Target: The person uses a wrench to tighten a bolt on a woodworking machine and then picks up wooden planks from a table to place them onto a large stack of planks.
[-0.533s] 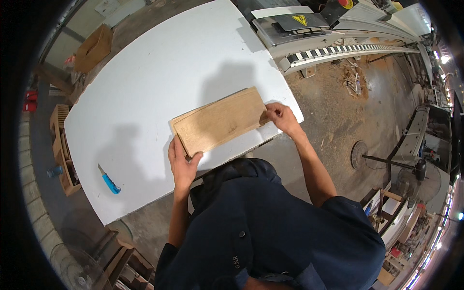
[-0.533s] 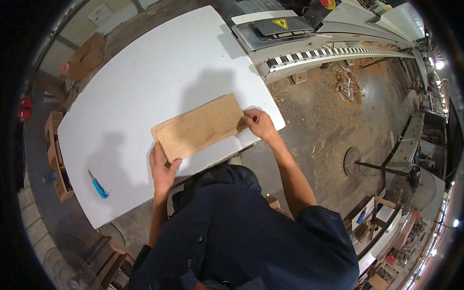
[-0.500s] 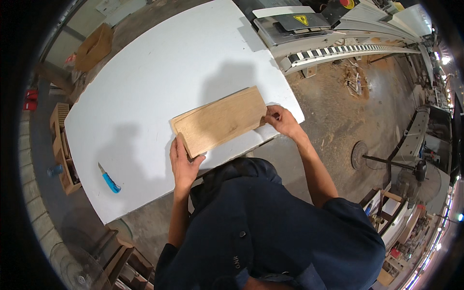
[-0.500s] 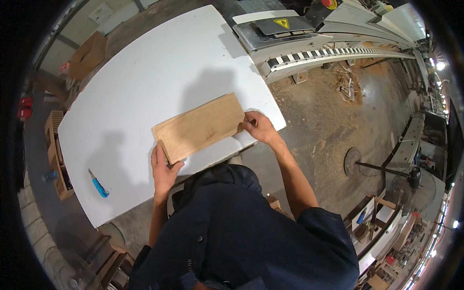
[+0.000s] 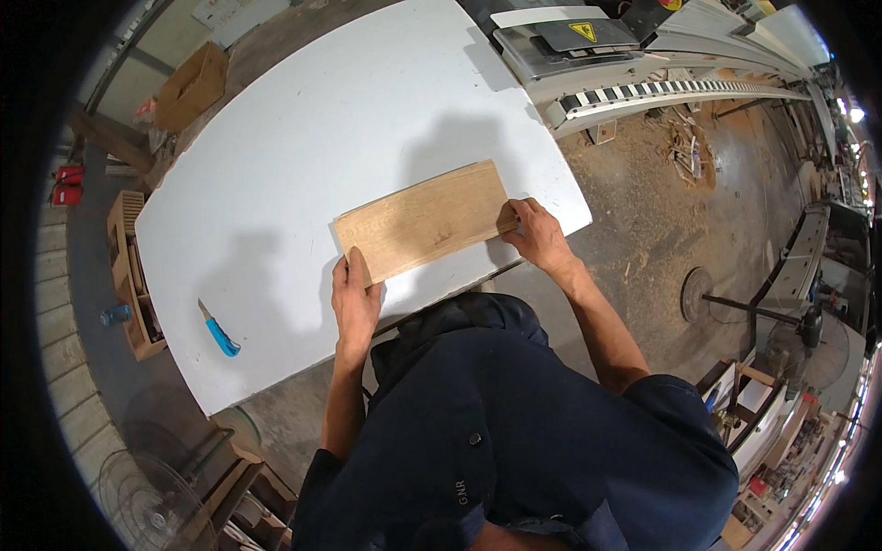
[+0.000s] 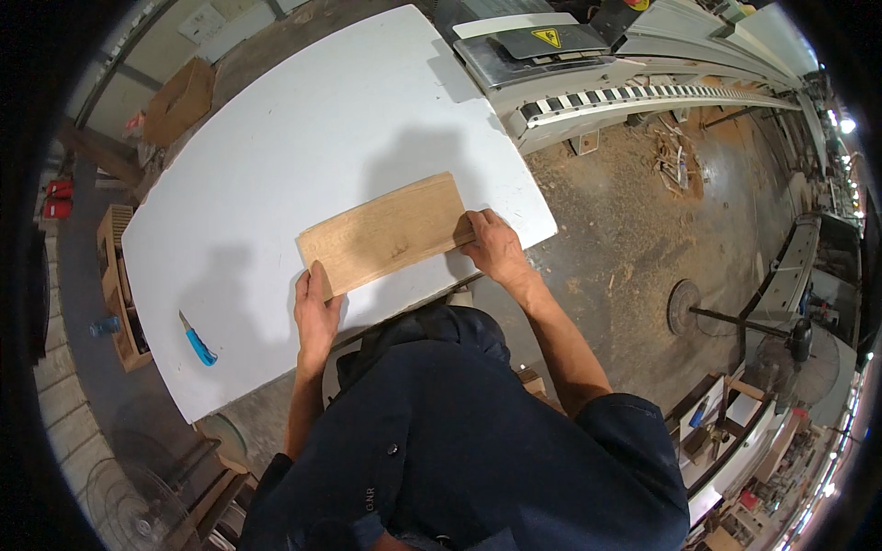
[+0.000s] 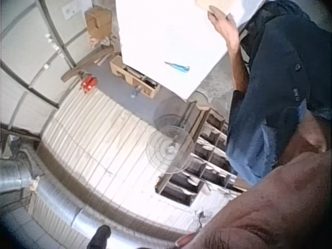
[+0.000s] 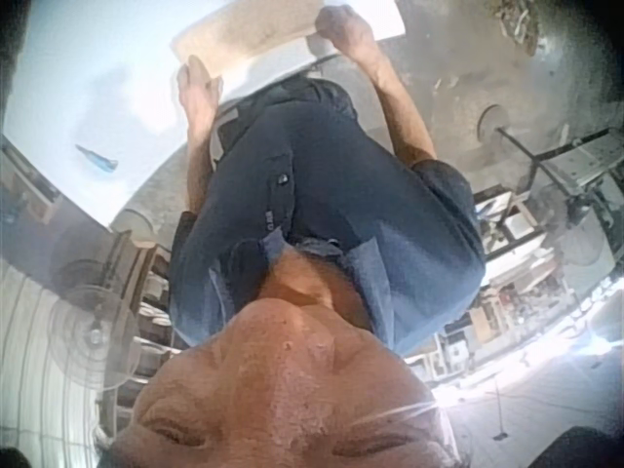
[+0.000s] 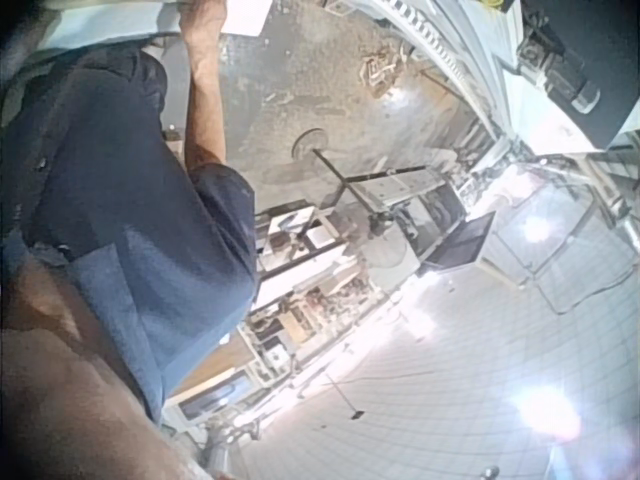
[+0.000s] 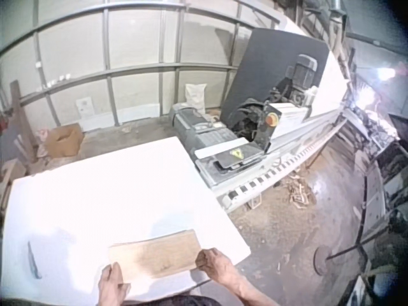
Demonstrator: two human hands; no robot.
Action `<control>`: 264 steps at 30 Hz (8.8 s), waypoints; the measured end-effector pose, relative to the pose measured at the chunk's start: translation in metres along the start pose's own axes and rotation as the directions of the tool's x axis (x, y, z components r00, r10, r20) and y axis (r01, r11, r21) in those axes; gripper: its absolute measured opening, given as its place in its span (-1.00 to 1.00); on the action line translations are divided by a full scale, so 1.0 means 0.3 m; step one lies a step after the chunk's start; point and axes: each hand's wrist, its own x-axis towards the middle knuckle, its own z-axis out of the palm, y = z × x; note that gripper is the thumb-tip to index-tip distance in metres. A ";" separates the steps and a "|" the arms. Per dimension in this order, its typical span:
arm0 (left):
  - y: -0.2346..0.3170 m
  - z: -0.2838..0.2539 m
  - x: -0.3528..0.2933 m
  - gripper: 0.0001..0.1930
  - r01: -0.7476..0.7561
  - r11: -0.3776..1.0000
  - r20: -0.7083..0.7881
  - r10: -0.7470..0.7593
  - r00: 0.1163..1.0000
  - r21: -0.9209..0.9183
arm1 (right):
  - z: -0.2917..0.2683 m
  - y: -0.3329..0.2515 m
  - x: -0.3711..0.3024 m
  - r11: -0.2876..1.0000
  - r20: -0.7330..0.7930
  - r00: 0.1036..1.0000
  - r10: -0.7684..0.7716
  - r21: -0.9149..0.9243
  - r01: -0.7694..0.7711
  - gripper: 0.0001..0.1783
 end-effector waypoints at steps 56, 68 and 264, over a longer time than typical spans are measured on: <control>-0.019 -0.003 0.060 -0.55 0.287 0.846 0.097 -0.273 0.957 -0.450 | 0.063 0.097 0.085 0.853 0.067 0.902 0.426 0.303 -0.425 -0.65; 0.094 -0.113 0.050 -0.76 0.226 0.816 0.158 -0.167 0.973 -0.531 | 0.066 0.043 0.076 0.836 -0.047 0.875 0.482 0.322 -0.444 -0.71; -0.035 -0.084 0.152 -0.66 0.518 0.161 0.481 -0.217 0.849 -0.840 | 0.038 -0.114 -0.069 0.093 0.263 0.872 0.413 0.940 -0.327 -0.75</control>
